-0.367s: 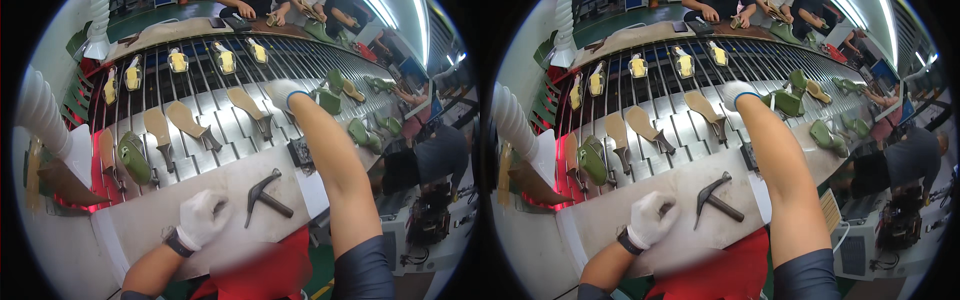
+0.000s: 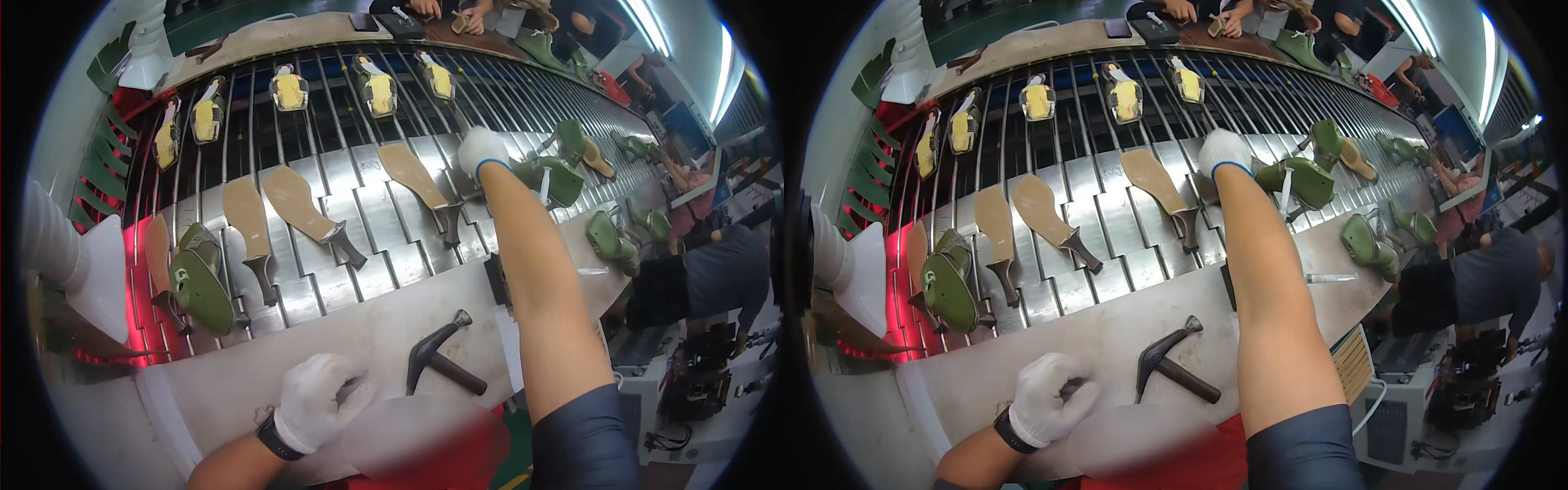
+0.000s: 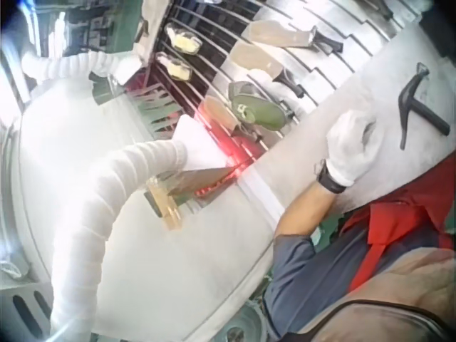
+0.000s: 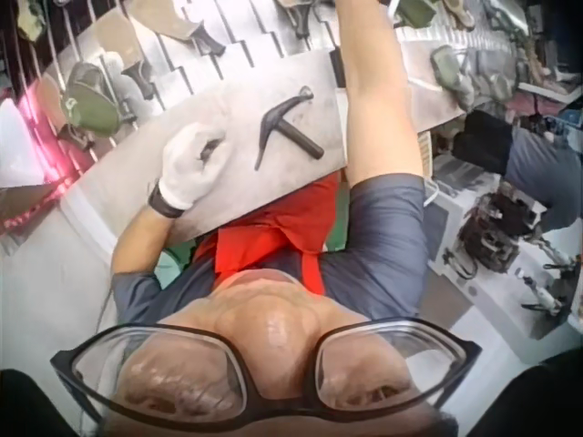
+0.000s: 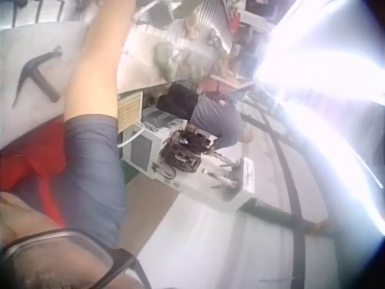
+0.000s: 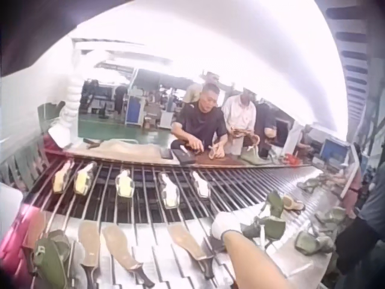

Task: The person attaches outsoles onto high-heeled shoe lasts by hand, presses them into place, and hammers along the edges of the soles and heels with a hammer.

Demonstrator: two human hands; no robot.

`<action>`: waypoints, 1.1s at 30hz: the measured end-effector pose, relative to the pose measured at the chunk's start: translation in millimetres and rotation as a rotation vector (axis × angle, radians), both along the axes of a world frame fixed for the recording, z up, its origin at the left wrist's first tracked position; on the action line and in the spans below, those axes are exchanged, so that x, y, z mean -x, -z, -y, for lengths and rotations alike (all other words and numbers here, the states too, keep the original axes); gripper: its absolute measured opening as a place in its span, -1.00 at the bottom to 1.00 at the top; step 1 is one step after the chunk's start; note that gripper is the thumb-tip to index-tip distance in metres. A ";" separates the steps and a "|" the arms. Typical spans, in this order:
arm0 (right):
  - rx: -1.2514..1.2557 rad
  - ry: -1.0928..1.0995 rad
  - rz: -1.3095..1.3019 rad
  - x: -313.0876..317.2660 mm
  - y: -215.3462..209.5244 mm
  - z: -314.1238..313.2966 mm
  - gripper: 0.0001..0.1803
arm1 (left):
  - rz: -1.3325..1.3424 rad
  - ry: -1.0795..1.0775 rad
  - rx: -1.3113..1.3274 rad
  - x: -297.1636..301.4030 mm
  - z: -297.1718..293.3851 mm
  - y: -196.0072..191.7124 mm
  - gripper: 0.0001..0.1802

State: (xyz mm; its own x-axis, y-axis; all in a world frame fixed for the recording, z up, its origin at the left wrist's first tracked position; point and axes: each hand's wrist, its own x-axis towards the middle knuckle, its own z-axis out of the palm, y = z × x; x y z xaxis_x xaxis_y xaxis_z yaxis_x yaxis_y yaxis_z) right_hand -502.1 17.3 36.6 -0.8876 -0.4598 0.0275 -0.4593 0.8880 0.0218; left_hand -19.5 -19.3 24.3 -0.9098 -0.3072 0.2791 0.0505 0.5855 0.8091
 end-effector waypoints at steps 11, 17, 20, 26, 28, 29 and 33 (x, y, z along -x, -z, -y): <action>0.172 -0.047 -0.276 141.9 -22.8 114.2 -0.42 | 0.031 0.063 -0.105 -4.6 15.8 -12.1 -0.60; 0.134 0.067 -0.106 141.9 28.8 152.2 -0.08 | 0.057 0.063 -0.159 -3.3 20.7 -14.0 -0.65; 0.088 -0.002 -0.149 114.5 -2.4 140.6 -0.22 | -0.002 0.035 -0.178 -5.5 19.2 -13.1 -0.66; 0.001 -0.079 -0.097 16.8 -109.0 76.6 -0.38 | -0.058 0.002 -0.050 -13.2 13.4 -6.0 -0.73; 0.067 -0.140 -0.026 -44.8 -155.0 38.9 -0.35 | -0.032 -0.034 -0.082 -19.2 7.5 -2.1 -0.67; 0.126 -0.206 -0.040 -76.0 -163.5 18.3 -0.33 | -0.029 -0.084 -0.122 -23.3 1.6 -4.1 -0.65; 0.561 -0.355 0.385 -222.0 -174.0 -62.6 -0.27 | -0.297 -0.178 0.392 -37.0 0.7 -14.5 -0.41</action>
